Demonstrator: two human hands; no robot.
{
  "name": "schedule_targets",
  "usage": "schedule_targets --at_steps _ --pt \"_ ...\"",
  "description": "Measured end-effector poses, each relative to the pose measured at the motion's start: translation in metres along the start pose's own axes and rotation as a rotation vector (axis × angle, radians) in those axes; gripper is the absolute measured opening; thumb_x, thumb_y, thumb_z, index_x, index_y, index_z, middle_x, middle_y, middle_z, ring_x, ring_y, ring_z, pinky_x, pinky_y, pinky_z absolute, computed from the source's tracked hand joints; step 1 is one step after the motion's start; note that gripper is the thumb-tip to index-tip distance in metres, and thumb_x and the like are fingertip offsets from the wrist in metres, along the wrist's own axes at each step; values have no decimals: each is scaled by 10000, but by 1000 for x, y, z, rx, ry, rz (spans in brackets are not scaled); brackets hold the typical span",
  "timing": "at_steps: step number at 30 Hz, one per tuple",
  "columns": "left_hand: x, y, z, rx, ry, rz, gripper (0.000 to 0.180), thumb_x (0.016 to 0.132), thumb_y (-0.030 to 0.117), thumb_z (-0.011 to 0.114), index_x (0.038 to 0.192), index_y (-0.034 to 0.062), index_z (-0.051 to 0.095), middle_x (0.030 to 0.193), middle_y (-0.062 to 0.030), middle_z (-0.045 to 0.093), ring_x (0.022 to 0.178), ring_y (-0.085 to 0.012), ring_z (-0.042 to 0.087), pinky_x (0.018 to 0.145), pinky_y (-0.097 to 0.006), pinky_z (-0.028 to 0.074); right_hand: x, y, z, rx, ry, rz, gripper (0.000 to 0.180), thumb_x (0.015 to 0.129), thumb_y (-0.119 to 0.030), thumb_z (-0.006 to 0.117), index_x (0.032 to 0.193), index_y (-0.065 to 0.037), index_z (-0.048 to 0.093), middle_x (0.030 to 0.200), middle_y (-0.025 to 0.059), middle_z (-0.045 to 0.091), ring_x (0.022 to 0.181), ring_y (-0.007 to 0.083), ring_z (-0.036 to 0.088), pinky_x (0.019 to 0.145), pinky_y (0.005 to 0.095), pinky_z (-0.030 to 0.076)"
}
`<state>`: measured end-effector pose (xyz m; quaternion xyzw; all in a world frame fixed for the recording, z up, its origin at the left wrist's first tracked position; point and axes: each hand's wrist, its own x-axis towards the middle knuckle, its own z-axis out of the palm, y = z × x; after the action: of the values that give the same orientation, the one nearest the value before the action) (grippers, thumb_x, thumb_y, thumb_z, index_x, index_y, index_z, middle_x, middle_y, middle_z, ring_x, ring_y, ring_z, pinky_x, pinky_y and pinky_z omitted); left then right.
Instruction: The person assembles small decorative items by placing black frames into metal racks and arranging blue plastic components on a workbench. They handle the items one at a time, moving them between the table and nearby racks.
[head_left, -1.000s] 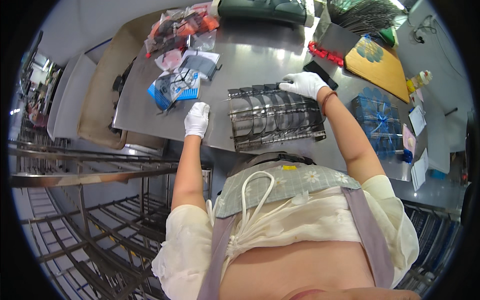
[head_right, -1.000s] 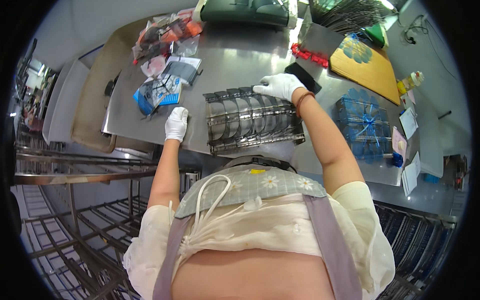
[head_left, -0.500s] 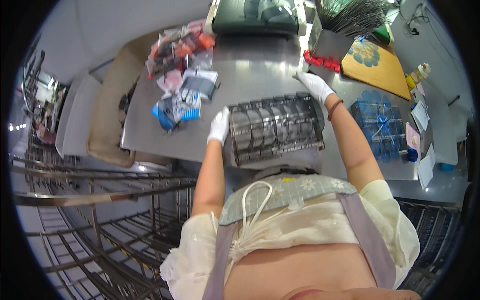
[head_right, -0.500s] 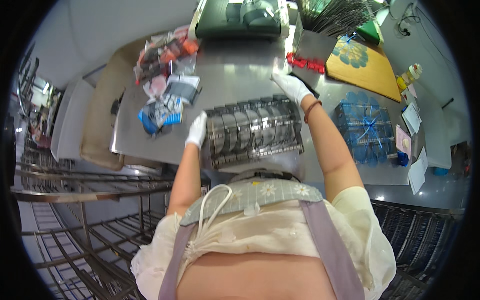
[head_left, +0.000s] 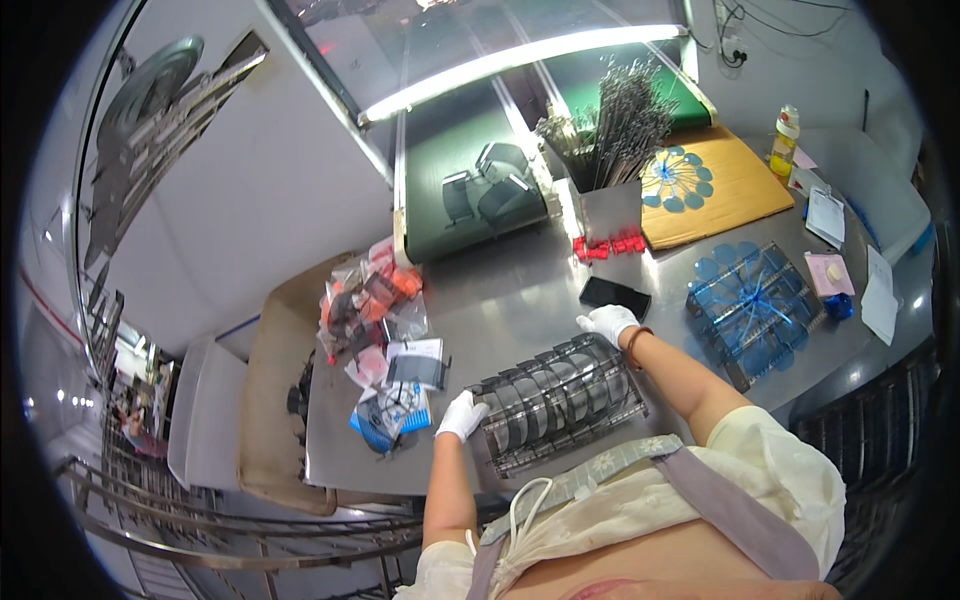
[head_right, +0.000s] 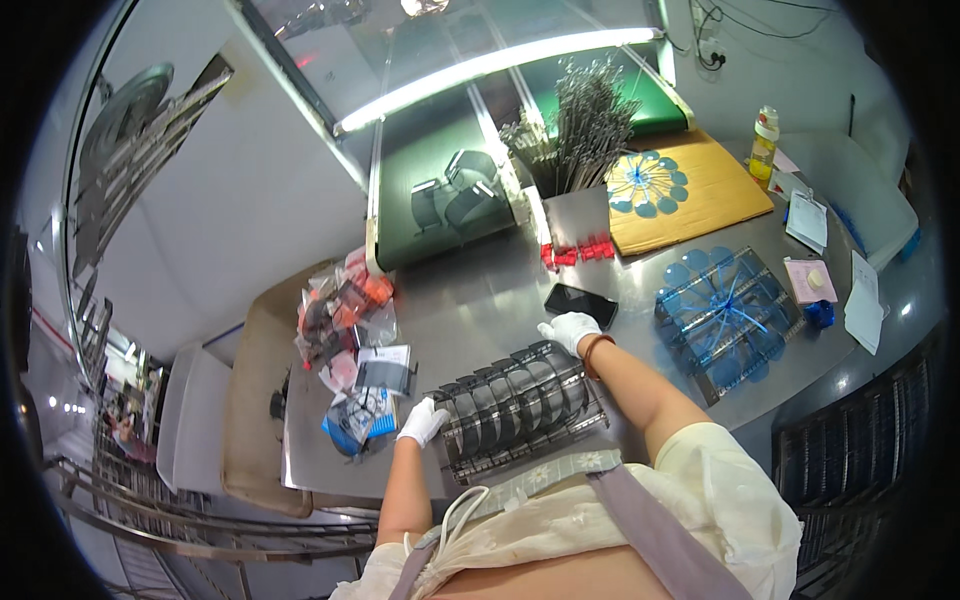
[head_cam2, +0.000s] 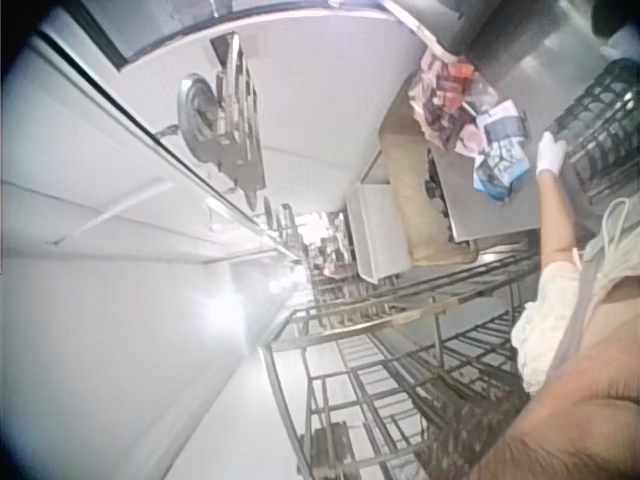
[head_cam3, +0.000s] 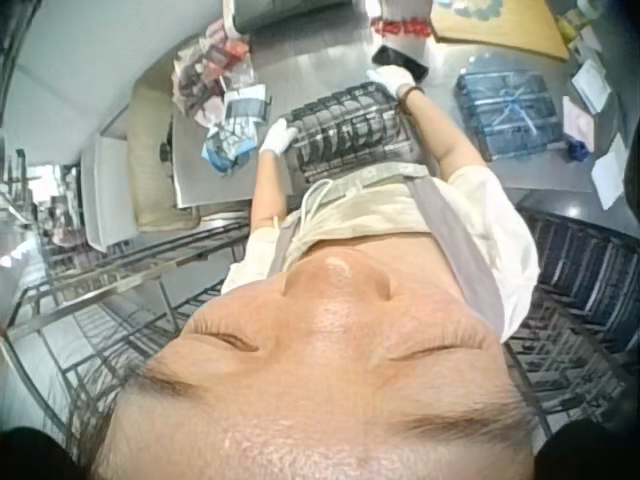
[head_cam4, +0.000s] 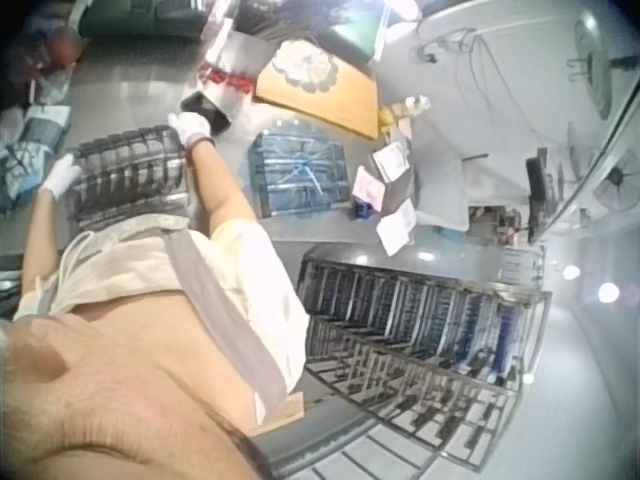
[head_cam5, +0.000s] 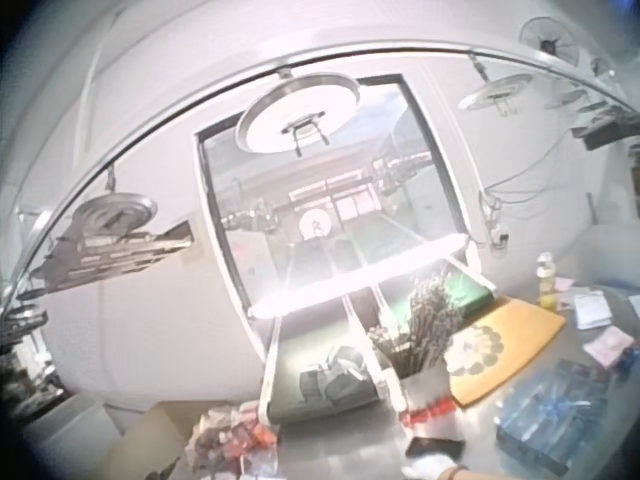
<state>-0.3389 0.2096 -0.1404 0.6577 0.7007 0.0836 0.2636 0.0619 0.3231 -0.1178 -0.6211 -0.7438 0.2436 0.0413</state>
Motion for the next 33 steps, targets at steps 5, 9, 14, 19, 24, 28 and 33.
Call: schedule_targets --at_steps 5,9,14,19,24,28,33 --pt "45 16 -96 -476 -114 -9 188 816 218 676 850 39 633 739 -32 621 683 -104 570 603 -279 456 -50 -30 -60 115 270 -119 546 1047 -533 406 1047 -78 707 1022 214 729 980 410 694 886 521 523" --pt "109 113 -156 -720 243 448 60 876 74 649 894 46 599 814 6 558 738 -87 507 680 -263 452 -123 -78 -57 -139 316 -418 577 953 -587 548 1261 -106 632 1363 195 602 1242 386 570 1022 562 434" --pt "195 305 -137 -462 239 787 543 921 220 735 1404 66 542 1131 -104 716 937 -146 661 901 -318 533 -139 -94 -42 -159 318 -462 721 886 -608 632 1402 -105 599 1414 217 545 1333 418 468 1118 561 364" --pt "291 447 -86 -809 170 630 717 923 259 716 1561 135 414 1404 -197 636 1120 -270 665 978 -360 507 -106 -77 -46 -115 278 -584 705 866 -579 675 1379 -98 630 1389 200 563 1324 407 480 1085 547 394" --pt "357 483 -65 -482 388 451 197 931 248 729 1078 133 793 989 -100 782 905 -219 722 859 -358 538 -88 -70 -42 -82 316 -594 706 863 -578 674 1381 -100 632 1444 192 537 1340 405 473 1087 534 401" --pt "295 462 -87 -711 647 771 216 969 209 702 1083 44 783 927 -46 770 871 -124 667 837 -310 526 -86 -68 -39 -79 319 -611 706 858 -582 669 1371 -97 636 1422 193 554 1323 400 486 1084 525 408" --pt "115 351 -179 -1341 820 849 264 982 39 610 1238 -11 568 1112 -136 660 941 -234 714 678 -315 631 -88 -69 -41 -76 375 -644 668 836 -560 678 1314 -95 647 1301 184 591 1273 399 503 1027 519 440"
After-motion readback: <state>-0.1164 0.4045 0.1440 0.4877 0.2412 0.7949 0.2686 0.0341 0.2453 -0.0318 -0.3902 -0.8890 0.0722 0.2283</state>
